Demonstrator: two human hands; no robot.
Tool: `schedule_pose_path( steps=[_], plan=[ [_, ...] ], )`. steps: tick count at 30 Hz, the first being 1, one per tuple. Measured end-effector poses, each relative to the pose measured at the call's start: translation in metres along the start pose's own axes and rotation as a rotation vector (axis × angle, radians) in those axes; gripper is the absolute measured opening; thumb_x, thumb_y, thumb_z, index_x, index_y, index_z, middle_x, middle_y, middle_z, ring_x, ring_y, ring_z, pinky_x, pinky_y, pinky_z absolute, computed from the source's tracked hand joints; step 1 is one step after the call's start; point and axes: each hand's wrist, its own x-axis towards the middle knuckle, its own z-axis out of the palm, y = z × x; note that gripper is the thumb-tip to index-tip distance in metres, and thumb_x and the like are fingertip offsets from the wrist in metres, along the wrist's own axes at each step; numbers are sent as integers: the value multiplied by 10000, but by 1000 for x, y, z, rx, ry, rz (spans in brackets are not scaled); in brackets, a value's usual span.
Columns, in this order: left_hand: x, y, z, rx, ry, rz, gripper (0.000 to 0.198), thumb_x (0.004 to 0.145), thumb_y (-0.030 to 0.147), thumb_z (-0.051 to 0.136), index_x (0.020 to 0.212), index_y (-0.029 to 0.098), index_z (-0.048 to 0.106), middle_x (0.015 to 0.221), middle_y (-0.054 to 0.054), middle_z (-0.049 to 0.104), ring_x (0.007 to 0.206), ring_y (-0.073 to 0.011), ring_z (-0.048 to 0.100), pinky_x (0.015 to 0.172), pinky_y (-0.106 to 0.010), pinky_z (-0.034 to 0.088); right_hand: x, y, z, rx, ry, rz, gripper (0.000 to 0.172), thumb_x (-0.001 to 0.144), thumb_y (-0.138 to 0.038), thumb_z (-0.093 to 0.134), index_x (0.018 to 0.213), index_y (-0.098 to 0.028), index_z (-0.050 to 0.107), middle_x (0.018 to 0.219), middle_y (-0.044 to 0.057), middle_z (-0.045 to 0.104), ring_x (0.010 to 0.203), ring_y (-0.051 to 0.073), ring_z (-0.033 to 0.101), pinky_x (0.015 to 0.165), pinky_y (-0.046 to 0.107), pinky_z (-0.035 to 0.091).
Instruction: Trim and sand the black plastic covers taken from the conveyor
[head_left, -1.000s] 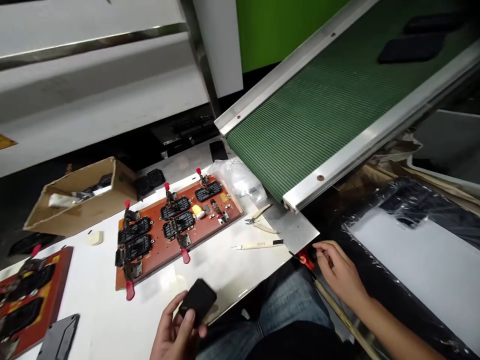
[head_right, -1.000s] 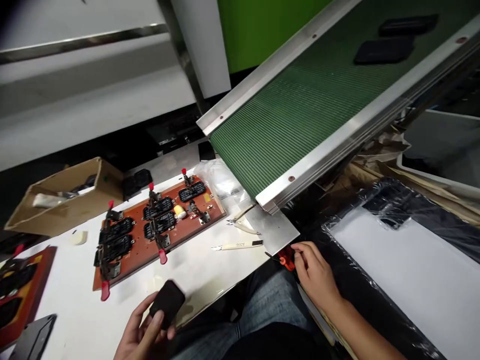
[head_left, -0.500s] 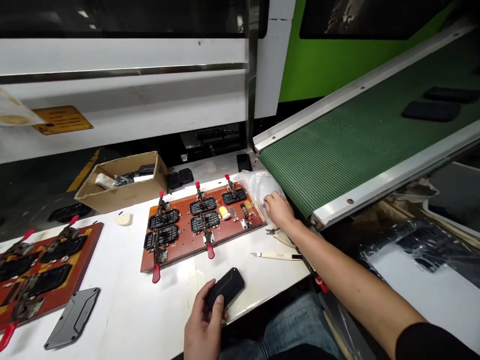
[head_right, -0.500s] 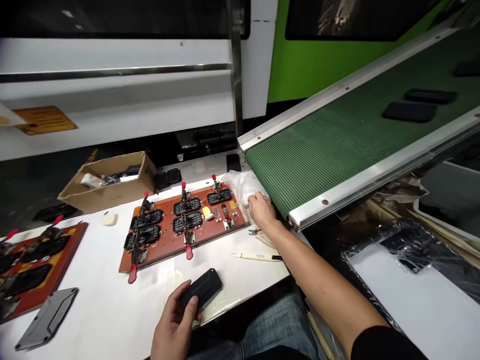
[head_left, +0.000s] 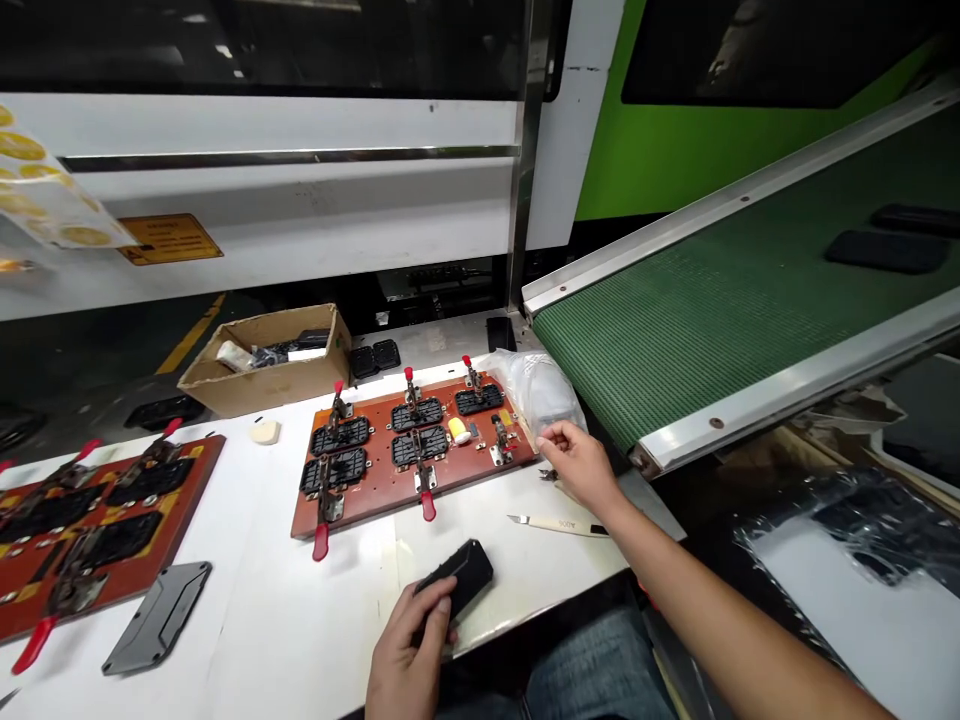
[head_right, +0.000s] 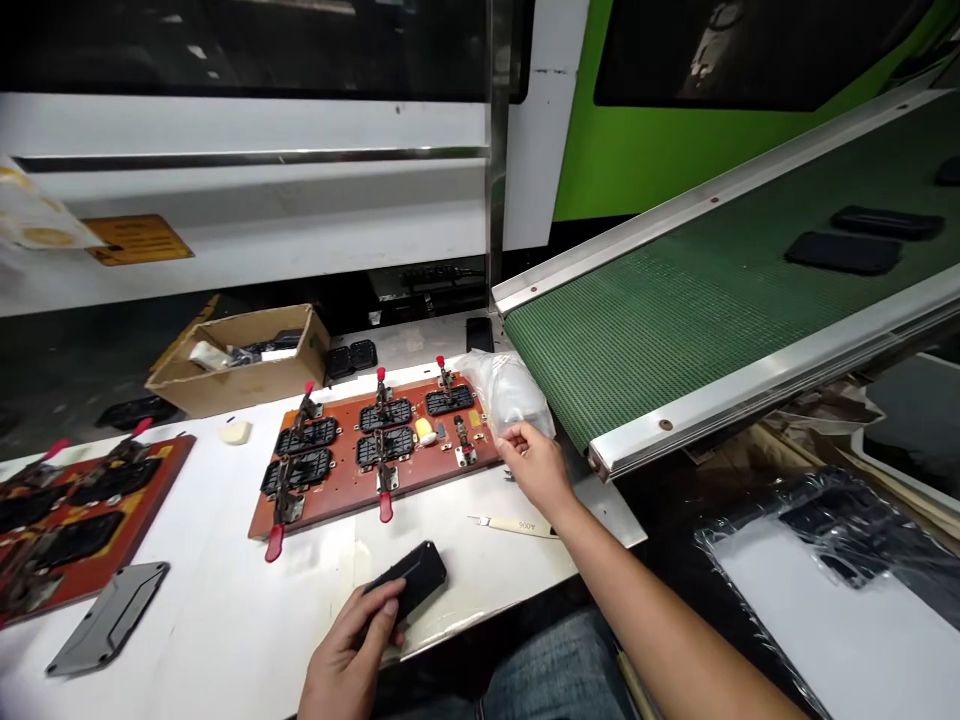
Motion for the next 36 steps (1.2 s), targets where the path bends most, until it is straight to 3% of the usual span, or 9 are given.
schedule_pose_path(
  steps=[5,10,15,18,21,24,27,31,36],
  plan=[
    [-4,32,10,-7,-78,-19,438,886,619,692,1078,252,835,1225,-85,707,929,-222,702,834,-325,596,-92,-45,23,137,-298,-67,120,950,-326,664,892,-221,674,820,-2,686,722,154,615,689,265,476],
    [-8,40,20,10,-83,10,337,939,535,666,871,232,800,927,-40,677,873,-200,649,799,-292,515,-142,-44,47,304,-445,61,141,966,-298,618,849,-221,625,746,-24,606,656,141,548,617,254,430],
    [-17,28,16,133,32,7,353,955,521,640,789,228,746,864,-23,651,835,-200,629,816,-305,474,-140,-23,59,386,-245,219,140,951,-329,634,887,-232,555,811,-15,622,714,162,601,682,272,490],
    [-16,27,16,159,26,27,338,947,507,647,783,226,735,877,-25,653,836,-202,634,823,-309,473,-137,-24,56,298,-284,33,107,958,-257,623,1062,-234,613,931,0,667,755,159,621,710,273,492],
    [-15,30,15,158,-13,2,338,942,519,651,794,230,744,886,-28,657,844,-207,640,818,-311,478,-132,-27,50,246,-290,-156,82,1004,-230,591,1015,-240,672,906,-2,670,764,151,611,717,263,471],
    [-25,30,12,80,-41,-54,333,935,553,663,922,240,776,957,-45,705,894,-223,668,862,-325,506,-122,-24,50,150,-89,-198,88,1001,-199,603,946,-218,669,845,-6,649,709,142,582,707,268,456],
    [-45,20,10,-170,91,-167,476,876,570,744,1233,254,718,1107,-74,746,847,-218,714,832,-340,563,-115,-22,56,32,44,-275,128,997,-152,575,904,-205,645,828,-1,631,688,145,557,711,286,436],
    [-56,5,4,-571,204,-310,934,706,508,926,1504,247,517,1049,-95,757,918,-262,749,765,-333,602,-117,-32,69,94,-45,-301,151,999,-126,562,905,-211,644,838,-1,635,726,151,586,705,281,439],
    [-41,14,-8,-630,211,-368,568,703,432,954,1136,164,702,1117,-123,746,1007,-264,726,810,-338,620,-131,-43,73,260,-203,-305,195,1015,-124,566,1077,-229,719,982,32,661,860,165,648,787,282,512]
  ],
)
